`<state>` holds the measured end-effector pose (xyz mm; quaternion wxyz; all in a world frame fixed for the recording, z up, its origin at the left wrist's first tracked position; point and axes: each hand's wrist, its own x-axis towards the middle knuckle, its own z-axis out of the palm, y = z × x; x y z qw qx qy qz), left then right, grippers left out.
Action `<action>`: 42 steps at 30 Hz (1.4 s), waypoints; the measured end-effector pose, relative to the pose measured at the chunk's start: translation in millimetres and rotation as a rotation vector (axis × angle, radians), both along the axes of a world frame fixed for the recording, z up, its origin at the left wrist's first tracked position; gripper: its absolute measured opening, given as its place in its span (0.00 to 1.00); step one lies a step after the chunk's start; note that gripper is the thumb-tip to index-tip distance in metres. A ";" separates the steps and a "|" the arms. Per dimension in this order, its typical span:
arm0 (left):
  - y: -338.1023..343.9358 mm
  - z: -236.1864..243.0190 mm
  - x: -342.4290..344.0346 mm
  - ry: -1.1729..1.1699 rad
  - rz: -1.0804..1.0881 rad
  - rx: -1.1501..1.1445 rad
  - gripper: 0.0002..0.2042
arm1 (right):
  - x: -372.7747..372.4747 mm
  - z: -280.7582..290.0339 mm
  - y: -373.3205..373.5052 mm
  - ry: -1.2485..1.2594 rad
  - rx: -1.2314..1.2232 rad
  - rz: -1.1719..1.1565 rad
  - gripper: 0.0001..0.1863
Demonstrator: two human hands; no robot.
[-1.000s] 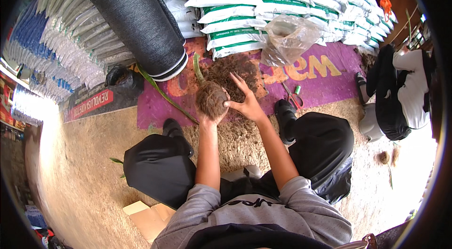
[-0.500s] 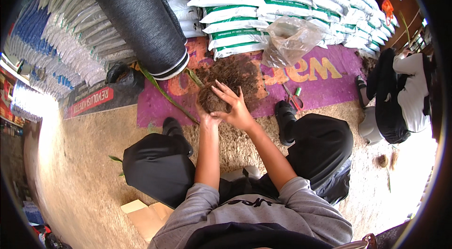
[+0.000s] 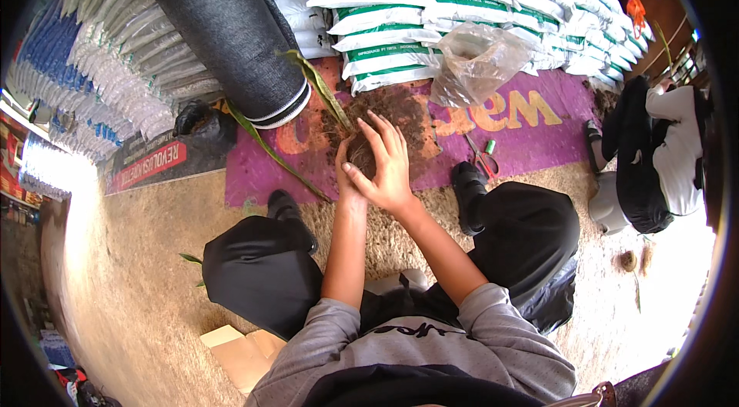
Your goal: The person sits on the floor and uses their hands to loosen and shape the soil around the roots of a small plant. They repeatedly pick up the root ball, crumble the soil, and reposition the plant on a purple mat.
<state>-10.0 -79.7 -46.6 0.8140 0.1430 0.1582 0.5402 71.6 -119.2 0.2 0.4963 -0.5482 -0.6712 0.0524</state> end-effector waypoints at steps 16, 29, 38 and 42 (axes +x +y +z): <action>6.2 24.0 5.1 0.344 0.302 0.020 0.28 | 8.5 15.2 -1.5 1.041 -0.110 0.174 0.33; -3.2 32.2 -5.1 0.078 0.051 0.111 0.25 | 2.4 7.9 -3.4 0.133 0.052 0.012 0.44; 5.9 28.7 -4.8 0.555 0.225 0.220 0.27 | 12.2 8.7 5.4 0.313 -0.014 0.151 0.42; -6.5 41.6 3.2 0.427 0.249 0.195 0.27 | 14.9 10.1 7.4 0.451 0.070 0.049 0.40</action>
